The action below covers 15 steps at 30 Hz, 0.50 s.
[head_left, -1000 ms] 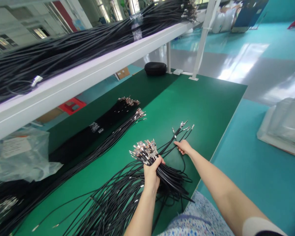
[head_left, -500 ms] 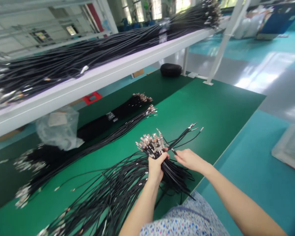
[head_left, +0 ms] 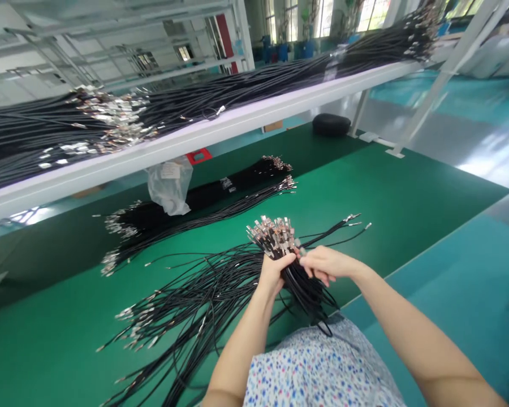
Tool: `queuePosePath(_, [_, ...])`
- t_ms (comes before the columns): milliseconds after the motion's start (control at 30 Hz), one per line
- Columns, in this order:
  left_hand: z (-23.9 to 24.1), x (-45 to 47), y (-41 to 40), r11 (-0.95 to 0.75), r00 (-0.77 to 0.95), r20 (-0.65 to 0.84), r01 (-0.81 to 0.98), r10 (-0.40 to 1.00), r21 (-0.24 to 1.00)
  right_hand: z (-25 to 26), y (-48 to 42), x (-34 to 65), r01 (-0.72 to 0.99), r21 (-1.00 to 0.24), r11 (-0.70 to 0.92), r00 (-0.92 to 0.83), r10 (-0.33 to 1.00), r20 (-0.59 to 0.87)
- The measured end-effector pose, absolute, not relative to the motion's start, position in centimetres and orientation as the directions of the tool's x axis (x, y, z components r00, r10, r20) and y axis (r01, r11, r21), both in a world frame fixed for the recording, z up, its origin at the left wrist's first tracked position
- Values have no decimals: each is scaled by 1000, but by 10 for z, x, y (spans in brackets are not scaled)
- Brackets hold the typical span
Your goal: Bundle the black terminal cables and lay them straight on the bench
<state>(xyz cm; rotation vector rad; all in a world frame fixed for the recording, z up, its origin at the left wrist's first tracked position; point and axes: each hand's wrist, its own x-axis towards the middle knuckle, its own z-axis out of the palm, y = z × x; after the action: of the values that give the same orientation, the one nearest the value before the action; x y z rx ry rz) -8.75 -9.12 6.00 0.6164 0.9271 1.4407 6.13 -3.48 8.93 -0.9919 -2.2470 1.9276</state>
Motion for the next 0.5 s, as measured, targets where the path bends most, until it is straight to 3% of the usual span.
queuePosePath(67, [63, -82, -94, 76, -99, -147, -514, 984, 855, 97, -36, 56, 487, -867, 109, -842, 323, -432])
queuePosePath(167, [68, -75, -97, 90, -111, -150, -426, 982, 900, 98, -40, 56, 495, -851, 175, -843, 335, -421])
queuePosePath(300, [78, -65, -100, 51, -255, -139, -324, 957, 945, 70, -28, 73, 387, -921, 45, -885, 300, -357])
queuePosePath(400, [97, -60, -99, 2, -442, -159, -336, 883, 942, 25, 7, 80, 384, -904, 187, -741, 647, -181])
queuePosePath(433, [107, -60, -100, -26, -486, -154, -342, 860, 939, 6, 20, 77, 462, -841, 282, -643, 759, -98])
queuePosePath(500, [132, -64, -102, -82, -535, -122, -342, 836, 936, -31, 42, 63, 623, -653, 431, -562, 827, 9])
